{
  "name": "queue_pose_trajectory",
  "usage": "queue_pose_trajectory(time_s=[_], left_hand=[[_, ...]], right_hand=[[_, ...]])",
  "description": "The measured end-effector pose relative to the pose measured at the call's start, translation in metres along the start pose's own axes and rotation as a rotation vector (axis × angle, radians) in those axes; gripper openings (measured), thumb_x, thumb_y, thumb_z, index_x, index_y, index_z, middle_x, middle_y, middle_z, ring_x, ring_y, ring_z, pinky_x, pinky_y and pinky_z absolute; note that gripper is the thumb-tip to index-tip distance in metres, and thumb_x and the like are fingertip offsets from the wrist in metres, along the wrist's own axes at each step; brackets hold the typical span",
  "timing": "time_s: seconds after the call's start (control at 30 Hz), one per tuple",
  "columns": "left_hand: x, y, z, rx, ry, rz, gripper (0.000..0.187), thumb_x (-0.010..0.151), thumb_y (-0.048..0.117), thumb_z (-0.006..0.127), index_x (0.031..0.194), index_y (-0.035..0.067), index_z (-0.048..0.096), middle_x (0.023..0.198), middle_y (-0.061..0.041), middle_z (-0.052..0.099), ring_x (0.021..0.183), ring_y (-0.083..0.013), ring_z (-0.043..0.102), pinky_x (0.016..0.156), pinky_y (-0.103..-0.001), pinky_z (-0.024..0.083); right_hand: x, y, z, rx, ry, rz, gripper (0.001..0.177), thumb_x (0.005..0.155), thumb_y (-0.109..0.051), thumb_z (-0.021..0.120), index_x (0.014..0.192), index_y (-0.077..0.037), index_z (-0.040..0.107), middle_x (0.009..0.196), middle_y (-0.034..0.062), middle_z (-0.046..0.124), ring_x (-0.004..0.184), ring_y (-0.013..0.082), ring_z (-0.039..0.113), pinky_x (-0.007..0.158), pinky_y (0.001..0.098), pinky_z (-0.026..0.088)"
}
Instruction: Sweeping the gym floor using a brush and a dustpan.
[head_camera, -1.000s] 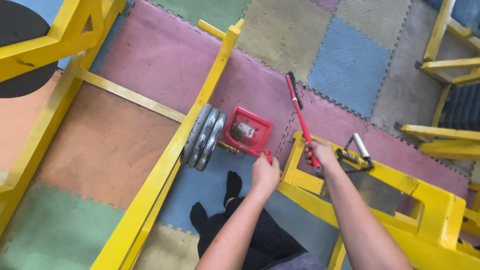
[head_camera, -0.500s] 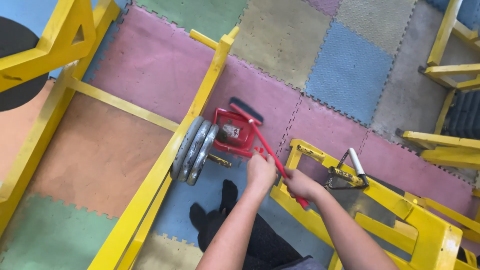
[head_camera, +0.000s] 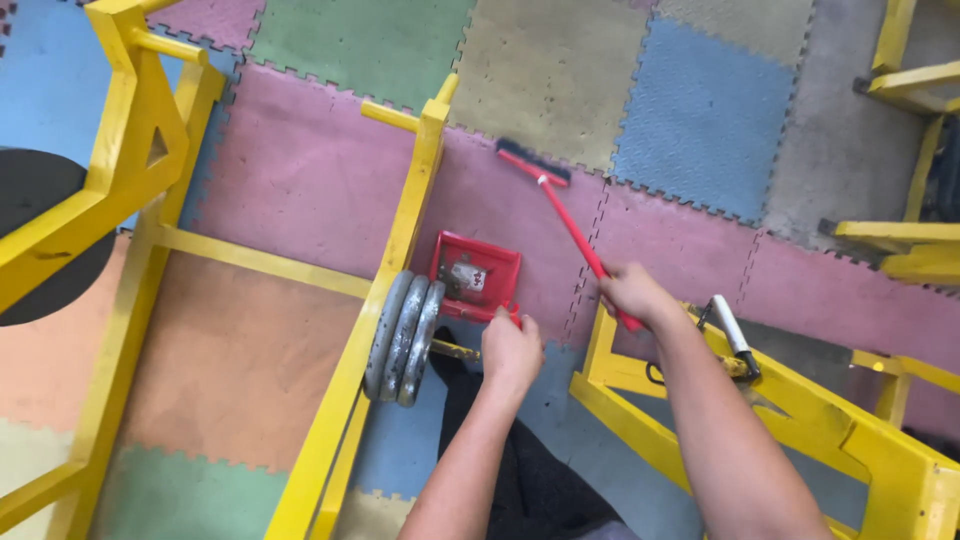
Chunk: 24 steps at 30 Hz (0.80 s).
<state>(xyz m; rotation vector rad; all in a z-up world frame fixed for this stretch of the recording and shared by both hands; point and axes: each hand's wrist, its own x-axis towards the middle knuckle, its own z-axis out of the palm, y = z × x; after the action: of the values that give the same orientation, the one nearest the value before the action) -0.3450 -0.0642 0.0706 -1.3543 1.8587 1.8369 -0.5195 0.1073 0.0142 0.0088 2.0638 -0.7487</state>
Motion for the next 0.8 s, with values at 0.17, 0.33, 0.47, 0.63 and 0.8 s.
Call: queue_pose_trajectory(time_s=[0.17,0.33,0.47,0.63,0.8], left_hand=[[0.017,0.002,-0.010,0.014,-0.035,-0.036,0.032,0.096,0.019,0.057,0.115,-0.007,0.057,0.063,-0.014,0.069,0.049,-0.0234,0.069,0.047,-0.038,0.055],[0.029,0.008,-0.017,0.021,-0.089,-0.079,0.029,0.097,0.019,0.057,0.112,-0.006,0.058,0.064,-0.014,0.069,0.049,-0.0227,0.067,0.046,-0.037,0.054],[0.033,0.005,-0.029,0.029,-0.101,-0.070,0.033,0.096,0.020,0.058,0.117,-0.006,0.062,0.064,-0.013,0.070,0.049,-0.0209,0.068,0.046,-0.036,0.054],[0.034,0.024,-0.054,0.141,-0.127,-0.036,0.048,0.094,0.020,0.059,0.136,-0.003,0.057,0.065,-0.014,0.071,0.050,-0.0209,0.069,0.047,-0.035,0.056],[0.036,0.047,-0.062,0.396,-0.184,0.090,0.057,0.089,0.022,0.062,0.141,0.002,0.054,0.071,-0.018,0.075,0.057,-0.0235,0.074,0.058,-0.039,0.060]], right_hand=[[0.070,0.012,0.058,-0.125,0.066,0.060,0.026,0.092,-0.012,0.061,0.113,0.002,0.065,0.077,0.0143,0.066,0.063,0.0249,0.064,0.058,0.0426,0.055],[-0.005,0.036,0.111,-0.425,0.056,-0.094,0.033,0.085,-0.013,0.064,0.116,-0.002,0.062,0.099,0.0289,0.071,0.097,0.0428,0.072,0.081,0.0511,0.058],[-0.094,0.036,0.102,-0.318,-0.144,0.148,0.049,0.093,-0.016,0.053,0.142,-0.012,0.054,0.084,0.0213,0.074,0.066,0.0293,0.073,0.065,0.0418,0.057],[-0.134,0.035,0.054,0.184,-0.185,0.252,0.060,0.094,-0.016,0.059,0.153,-0.023,0.051,0.067,0.0034,0.054,0.048,0.0121,0.050,0.046,0.0308,0.046],[-0.143,0.014,0.015,0.721,-0.079,0.383,0.059,0.090,-0.013,0.054,0.149,-0.022,0.052,0.067,-0.0010,0.047,0.045,0.0088,0.039,0.039,0.0267,0.031]])
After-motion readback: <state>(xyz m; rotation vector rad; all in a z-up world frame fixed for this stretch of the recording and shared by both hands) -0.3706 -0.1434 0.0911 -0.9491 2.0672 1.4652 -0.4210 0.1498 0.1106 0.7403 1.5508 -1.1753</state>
